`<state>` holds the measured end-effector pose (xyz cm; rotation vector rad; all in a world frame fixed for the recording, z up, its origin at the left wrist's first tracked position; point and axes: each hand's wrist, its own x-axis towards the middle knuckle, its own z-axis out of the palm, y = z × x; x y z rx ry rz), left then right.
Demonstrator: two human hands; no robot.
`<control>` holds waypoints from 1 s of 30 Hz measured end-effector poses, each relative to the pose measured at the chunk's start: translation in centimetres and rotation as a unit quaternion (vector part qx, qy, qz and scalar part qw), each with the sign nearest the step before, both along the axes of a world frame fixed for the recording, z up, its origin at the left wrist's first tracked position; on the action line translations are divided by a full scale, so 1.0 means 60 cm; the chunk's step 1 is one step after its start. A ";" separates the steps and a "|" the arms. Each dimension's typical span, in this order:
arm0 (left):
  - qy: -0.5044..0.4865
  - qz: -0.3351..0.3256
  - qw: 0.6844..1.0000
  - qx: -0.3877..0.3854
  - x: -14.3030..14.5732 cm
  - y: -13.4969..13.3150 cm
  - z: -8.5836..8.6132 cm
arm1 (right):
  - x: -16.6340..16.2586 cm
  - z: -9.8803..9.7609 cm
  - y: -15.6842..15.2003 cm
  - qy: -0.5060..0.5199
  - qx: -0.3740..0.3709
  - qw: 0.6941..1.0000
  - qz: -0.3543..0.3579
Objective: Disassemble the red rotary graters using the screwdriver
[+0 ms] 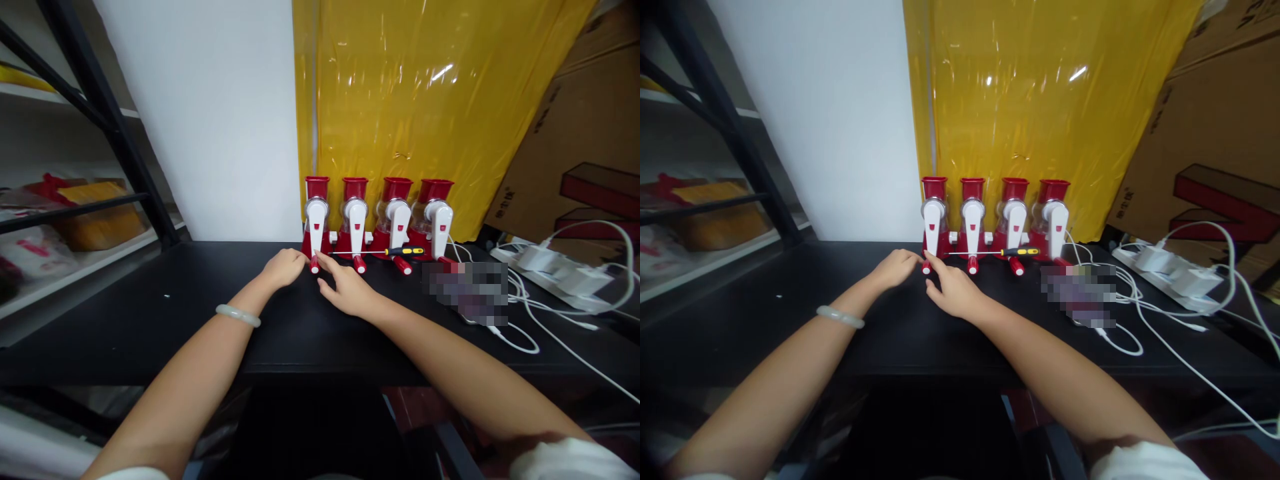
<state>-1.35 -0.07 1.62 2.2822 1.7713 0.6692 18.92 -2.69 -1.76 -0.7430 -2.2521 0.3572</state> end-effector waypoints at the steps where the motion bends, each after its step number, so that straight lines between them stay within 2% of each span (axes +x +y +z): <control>1: 0.000 0.001 1.000 0.000 -0.001 0.001 -0.001 | 0.000 -0.001 0.001 0.003 -0.001 1.000 0.004; 7: -0.010 0.005 1.000 -0.001 -0.002 0.005 -0.005 | -0.001 -0.002 -0.001 -0.016 0.024 0.999 0.016; 11: -0.037 0.008 0.999 -0.008 0.002 0.003 -0.007 | -0.001 0.000 -0.003 -0.020 -0.002 0.999 0.026; 14: -0.100 0.025 0.993 -0.052 0.011 0.000 -0.008 | 0.000 -0.002 -0.002 -0.017 -0.021 0.999 0.046; 18: -0.238 0.067 0.955 -0.165 0.025 0.001 -0.008 | 0.000 -0.008 0.001 -0.018 -0.041 0.996 0.075; 21: -0.303 0.078 0.924 -0.220 0.031 0.002 -0.010 | 0.000 -0.011 0.002 -0.023 -0.044 0.994 0.094; 24: -0.335 0.083 0.909 -0.235 0.031 0.001 -0.009 | 0.001 -0.010 0.001 -0.024 -0.033 0.994 0.105; 30: -0.359 0.096 0.899 -0.232 0.031 -0.006 -0.001 | -0.001 -0.005 -0.004 -0.043 -0.046 0.994 0.089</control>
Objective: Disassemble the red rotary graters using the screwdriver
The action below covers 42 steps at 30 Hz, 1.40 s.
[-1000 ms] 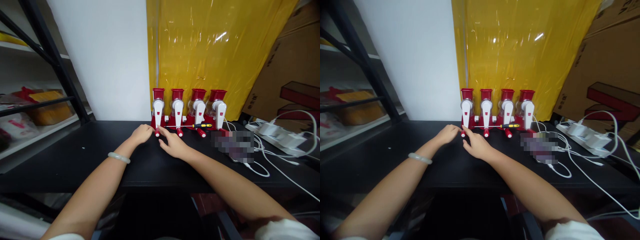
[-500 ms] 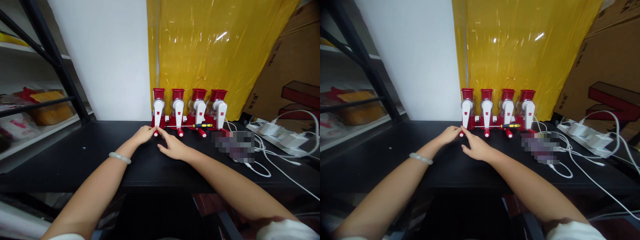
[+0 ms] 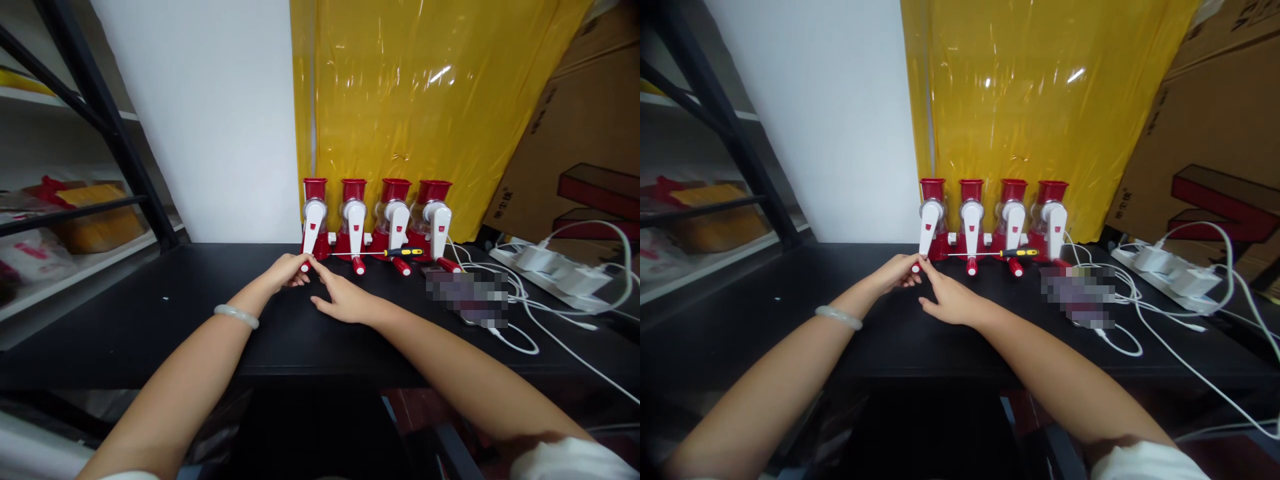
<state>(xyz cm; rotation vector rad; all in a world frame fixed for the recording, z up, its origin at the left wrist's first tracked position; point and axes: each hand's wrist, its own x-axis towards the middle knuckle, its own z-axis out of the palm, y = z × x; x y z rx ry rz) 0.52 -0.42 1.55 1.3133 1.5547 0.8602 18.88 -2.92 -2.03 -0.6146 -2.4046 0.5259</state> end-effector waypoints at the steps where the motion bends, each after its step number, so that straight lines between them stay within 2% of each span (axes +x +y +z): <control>1: -0.002 0.006 1.000 0.000 0.000 0.000 0.001 | 0.000 0.001 -0.001 -0.005 -0.002 1.000 -0.003; 14: -0.044 0.029 0.999 0.010 -0.004 -0.004 0.011 | 0.002 -0.002 0.001 -0.013 0.004 1.000 -0.002; 25: 0.019 0.038 0.998 0.045 -0.009 0.008 -0.002 | 0.001 0.004 -0.004 -0.043 0.002 0.999 -0.018; 30: 0.003 0.008 1.000 0.002 -0.004 0.005 0.001 | 0.001 0.003 -0.001 -0.029 0.009 0.999 -0.015; 34: -0.022 0.010 0.999 -0.048 -0.002 0.005 0.004 | 0.002 0.001 0.000 -0.021 0.008 1.000 -0.005; 42: -0.097 0.016 0.992 -0.079 -0.008 0.007 0.002 | 0.003 0.005 -0.002 0.004 0.013 1.000 0.003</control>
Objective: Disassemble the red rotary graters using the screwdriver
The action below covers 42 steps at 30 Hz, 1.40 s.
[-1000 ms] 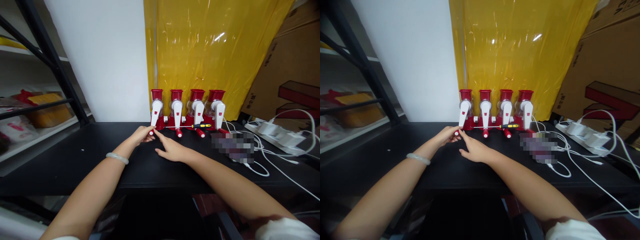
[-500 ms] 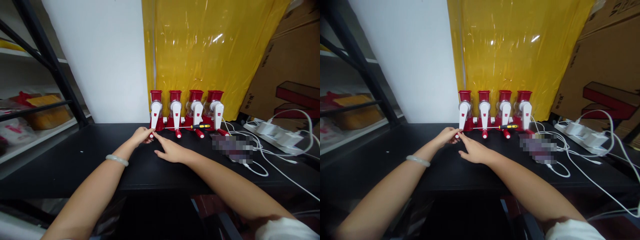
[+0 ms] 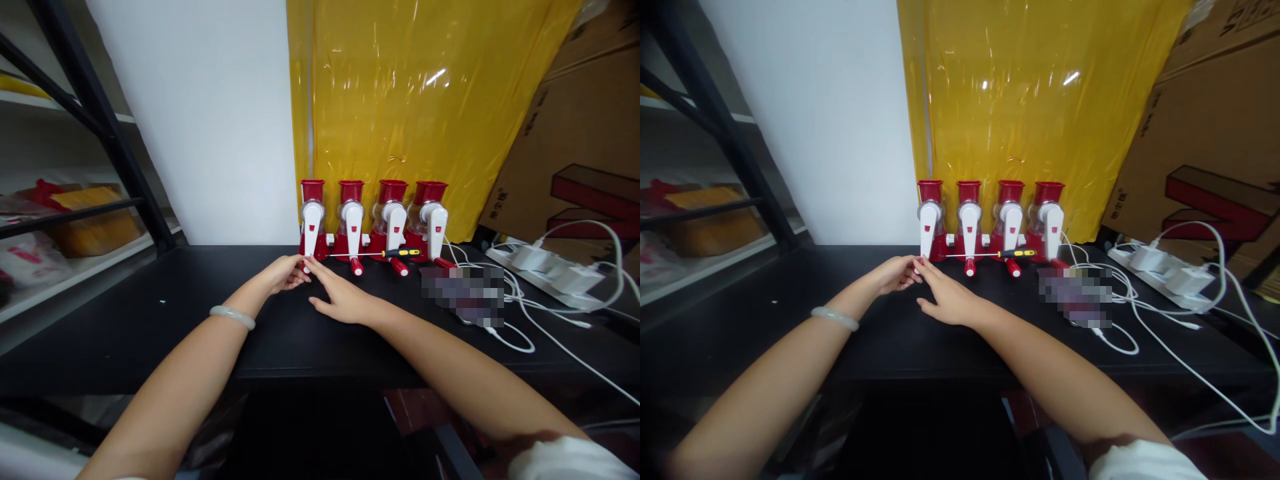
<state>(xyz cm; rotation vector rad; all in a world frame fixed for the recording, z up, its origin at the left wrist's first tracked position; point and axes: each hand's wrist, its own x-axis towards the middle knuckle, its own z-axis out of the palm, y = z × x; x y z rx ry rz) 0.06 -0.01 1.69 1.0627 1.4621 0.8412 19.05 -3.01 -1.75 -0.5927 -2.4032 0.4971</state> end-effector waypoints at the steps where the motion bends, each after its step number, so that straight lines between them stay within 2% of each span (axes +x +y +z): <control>1: -0.012 0.000 1.000 -0.010 -0.001 0.000 0.001 | 0.000 0.001 0.000 -0.001 0.000 1.000 0.000; 5: -0.031 -0.009 0.999 -0.036 -0.005 0.001 0.003 | 0.000 0.001 -0.001 -0.007 -0.002 1.000 0.000; 14: 0.019 0.014 1.000 -0.005 -0.005 0.003 -0.004 | 0.000 0.002 -0.001 0.000 0.010 1.000 0.008; 21: -0.033 -0.032 0.999 -0.023 -0.003 0.001 0.001 | -0.001 0.004 -0.004 -0.006 0.002 1.000 0.013; 30: -0.064 -0.010 0.997 -0.028 -0.004 0.001 0.003 | 0.000 0.000 -0.003 -0.013 0.004 1.000 0.018; 37: -0.007 0.039 0.999 0.009 -0.009 0.007 -0.004 | 0.000 0.000 -0.002 -0.030 -0.002 1.000 0.006; 42: 0.111 0.078 0.985 0.109 -0.019 0.016 -0.002 | 0.001 0.001 -0.002 -0.033 0.001 0.999 0.010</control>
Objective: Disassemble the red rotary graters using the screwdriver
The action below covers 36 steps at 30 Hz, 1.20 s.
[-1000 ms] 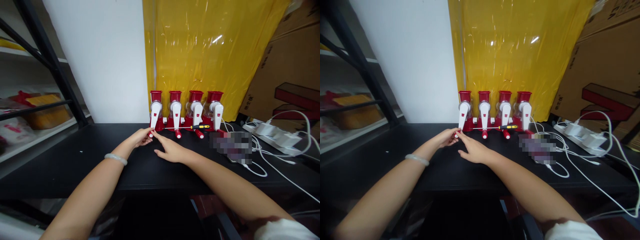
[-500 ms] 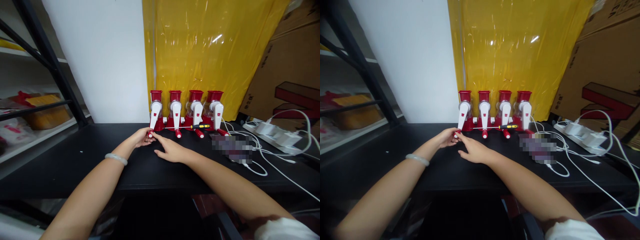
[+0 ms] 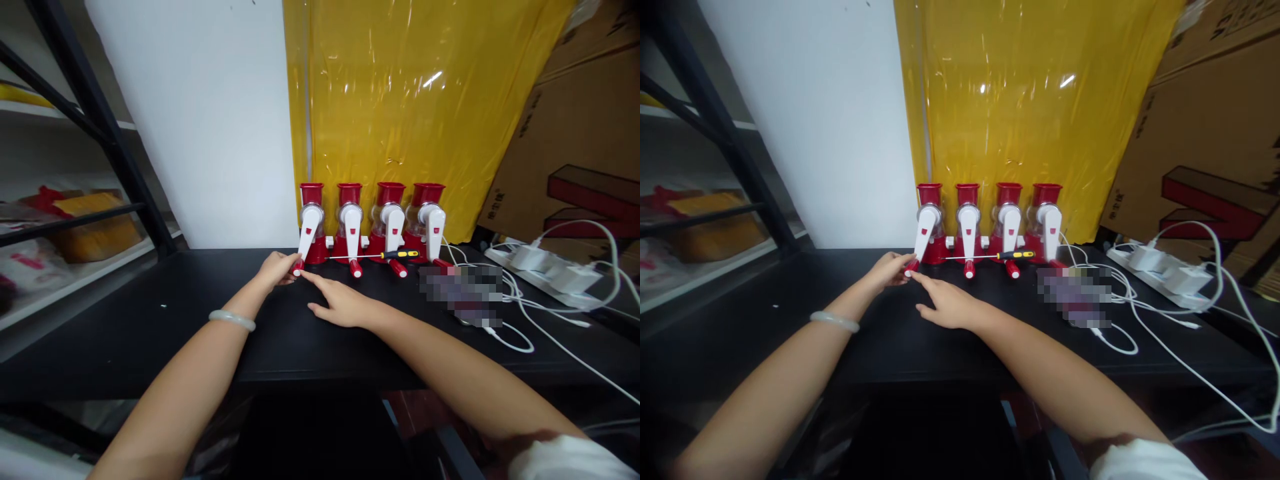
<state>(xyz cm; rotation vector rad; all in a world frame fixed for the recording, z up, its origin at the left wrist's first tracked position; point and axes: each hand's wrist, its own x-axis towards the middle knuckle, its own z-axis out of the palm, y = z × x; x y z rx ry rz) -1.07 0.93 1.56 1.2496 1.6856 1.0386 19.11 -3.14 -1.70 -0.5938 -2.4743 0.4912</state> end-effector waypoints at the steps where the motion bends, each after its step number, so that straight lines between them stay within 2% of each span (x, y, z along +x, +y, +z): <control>1: 0.030 0.017 0.999 0.031 -0.003 0.002 0.000 | 0.000 0.000 0.000 0.000 0.002 1.000 -0.001; 4: 0.133 0.066 0.978 0.146 -0.008 0.006 -0.002 | 0.000 -0.003 0.001 0.003 0.008 1.000 -0.008; 7: 0.202 0.074 0.948 0.234 0.001 0.007 0.003 | -0.002 -0.006 0.003 0.000 0.016 1.000 -0.009; 10: 0.241 0.070 0.927 0.280 0.026 0.012 0.026 | -0.004 -0.006 0.004 -0.009 0.019 1.000 -0.009; 13: 0.292 0.057 0.906 0.301 0.060 0.028 0.065 | -0.006 -0.005 0.003 -0.015 0.024 1.000 -0.004; 15: 0.300 0.057 0.905 0.296 0.084 0.045 0.090 | -0.007 -0.004 0.003 -0.021 0.032 0.999 0.001; 18: 0.270 0.090 0.924 0.255 0.116 0.074 0.112 | -0.008 -0.004 0.005 -0.031 0.042 0.999 0.008; 23: 0.269 0.135 0.930 0.212 0.139 0.102 0.104 | -0.009 -0.005 0.011 -0.024 0.067 0.997 0.012; 27: 0.287 0.144 0.920 0.226 0.121 0.106 0.098 | -0.010 -0.007 0.015 -0.026 0.063 0.998 0.014; 36: 0.339 0.088 0.915 0.199 0.047 0.120 0.129 | -0.008 -0.009 0.021 -0.013 0.059 0.998 0.011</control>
